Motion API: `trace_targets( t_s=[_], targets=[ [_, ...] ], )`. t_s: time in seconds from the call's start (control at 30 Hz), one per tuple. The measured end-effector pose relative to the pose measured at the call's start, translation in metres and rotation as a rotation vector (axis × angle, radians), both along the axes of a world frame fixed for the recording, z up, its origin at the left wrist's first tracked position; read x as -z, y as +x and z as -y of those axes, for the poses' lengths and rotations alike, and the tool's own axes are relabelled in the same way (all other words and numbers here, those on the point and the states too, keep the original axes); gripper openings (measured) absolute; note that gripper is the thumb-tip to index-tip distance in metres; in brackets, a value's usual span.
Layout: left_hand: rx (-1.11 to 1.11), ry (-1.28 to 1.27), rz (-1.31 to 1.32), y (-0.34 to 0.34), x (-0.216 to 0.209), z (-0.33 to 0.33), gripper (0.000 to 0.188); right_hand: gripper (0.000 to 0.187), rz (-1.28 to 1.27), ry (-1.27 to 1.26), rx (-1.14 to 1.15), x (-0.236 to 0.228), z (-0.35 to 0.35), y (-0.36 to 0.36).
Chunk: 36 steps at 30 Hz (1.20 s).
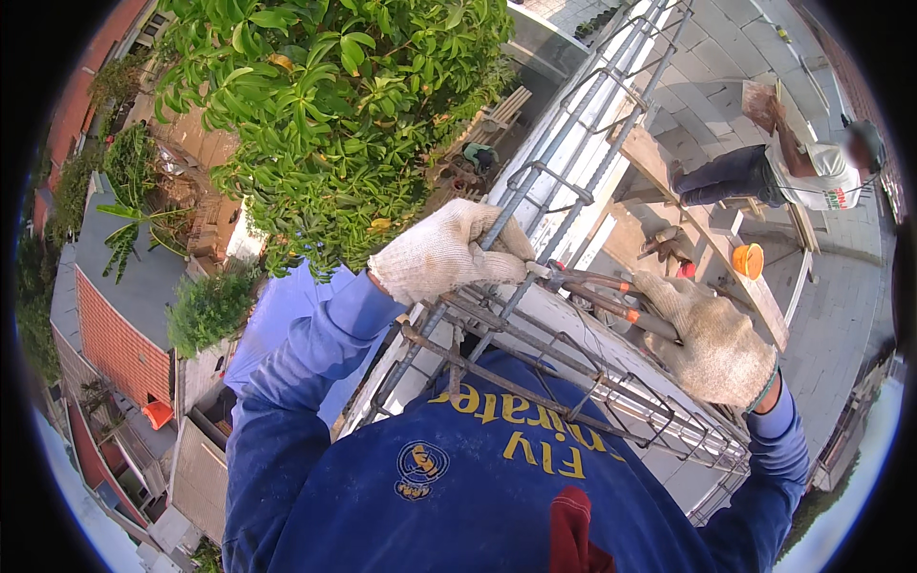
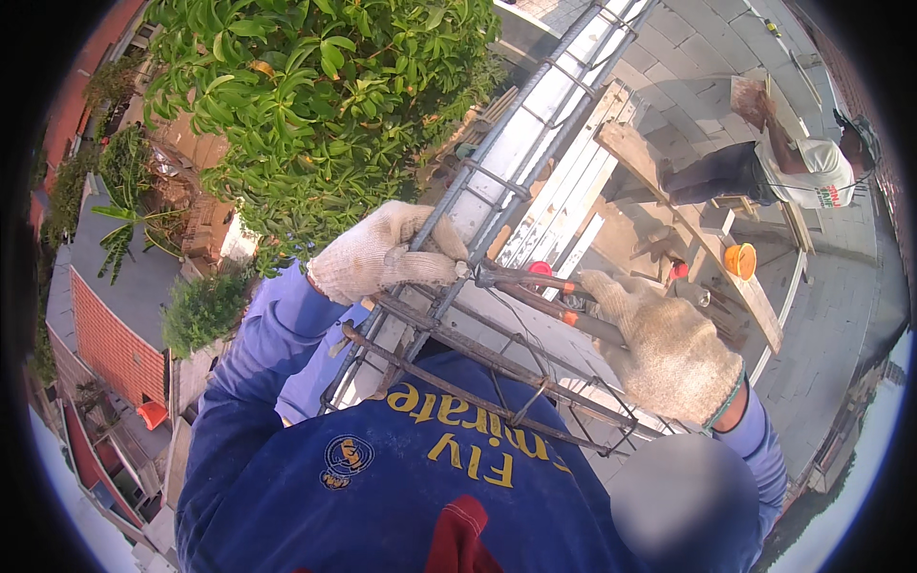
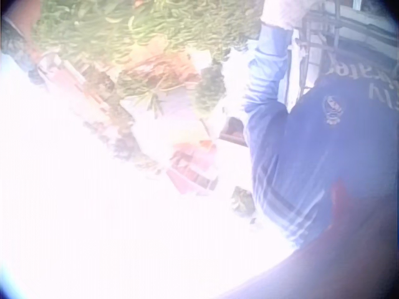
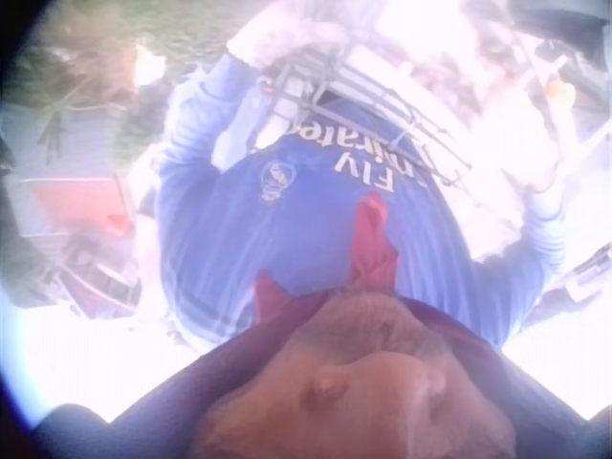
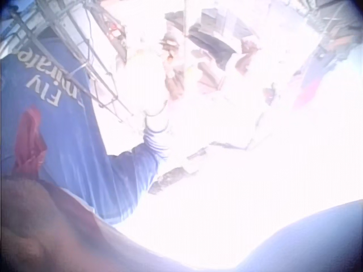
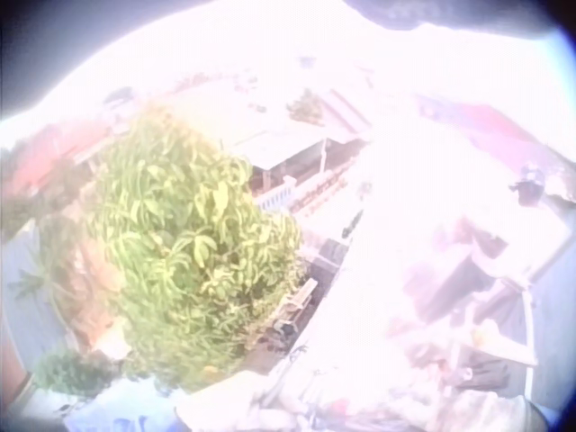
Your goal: The person assembles a rebar cage on a rooftop by hand, using pliers to twist wire ties around the intersections of the steel bars. The worker secures multiple joints along the length of the structure, ensuring the grid is tightly bound.
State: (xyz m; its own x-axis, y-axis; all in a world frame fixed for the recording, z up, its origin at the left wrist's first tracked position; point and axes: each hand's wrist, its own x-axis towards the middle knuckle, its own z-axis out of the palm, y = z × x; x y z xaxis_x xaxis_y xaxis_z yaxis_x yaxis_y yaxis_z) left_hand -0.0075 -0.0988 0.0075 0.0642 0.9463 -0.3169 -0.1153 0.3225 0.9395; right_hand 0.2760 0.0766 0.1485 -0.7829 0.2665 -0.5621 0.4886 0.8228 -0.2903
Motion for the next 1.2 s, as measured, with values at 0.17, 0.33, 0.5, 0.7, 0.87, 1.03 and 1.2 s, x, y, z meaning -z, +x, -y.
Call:
trace_targets(
  t_s=[0.17, 0.33, 0.5, 0.7, 0.87, 1.03, 1.2],
  targets=[
    [0.020, -0.004, 0.015, -0.003, 0.004, 0.000, 0.023, 0.069, -0.011, 0.074, -0.045, -0.005, 0.003, -0.006],
    [-0.002, -0.026, 0.066, -0.001, 0.002, 0.001, 0.025, 0.063, -0.008, 0.151, -0.022, -0.007, 0.013, -0.015],
    [0.008, 0.047, 0.046, 0.000, 0.007, 0.003, 0.025, 0.047, -0.166, 0.363, -0.116, 0.016, 0.023, 0.000],
    [-0.005, 0.000, 0.058, -0.003, 0.000, 0.003, 0.024, 0.037, -0.330, 0.150, 0.105, 0.052, 0.025, 0.017],
    [-0.029, -0.003, 0.035, 0.000, 0.000, 0.004, 0.023, 0.054, 0.257, -0.515, 0.273, 0.050, -0.011, -0.002],
    [0.022, -0.009, 0.025, -0.002, -0.002, -0.001, 0.023, 0.057, 0.382, -1.033, 0.356, 0.100, -0.037, 0.030],
    [-0.024, -0.015, 0.013, 0.001, 0.000, 0.005, 0.025, 0.082, -0.231, -0.153, 0.031, 0.056, 0.001, 0.024]
  ],
)
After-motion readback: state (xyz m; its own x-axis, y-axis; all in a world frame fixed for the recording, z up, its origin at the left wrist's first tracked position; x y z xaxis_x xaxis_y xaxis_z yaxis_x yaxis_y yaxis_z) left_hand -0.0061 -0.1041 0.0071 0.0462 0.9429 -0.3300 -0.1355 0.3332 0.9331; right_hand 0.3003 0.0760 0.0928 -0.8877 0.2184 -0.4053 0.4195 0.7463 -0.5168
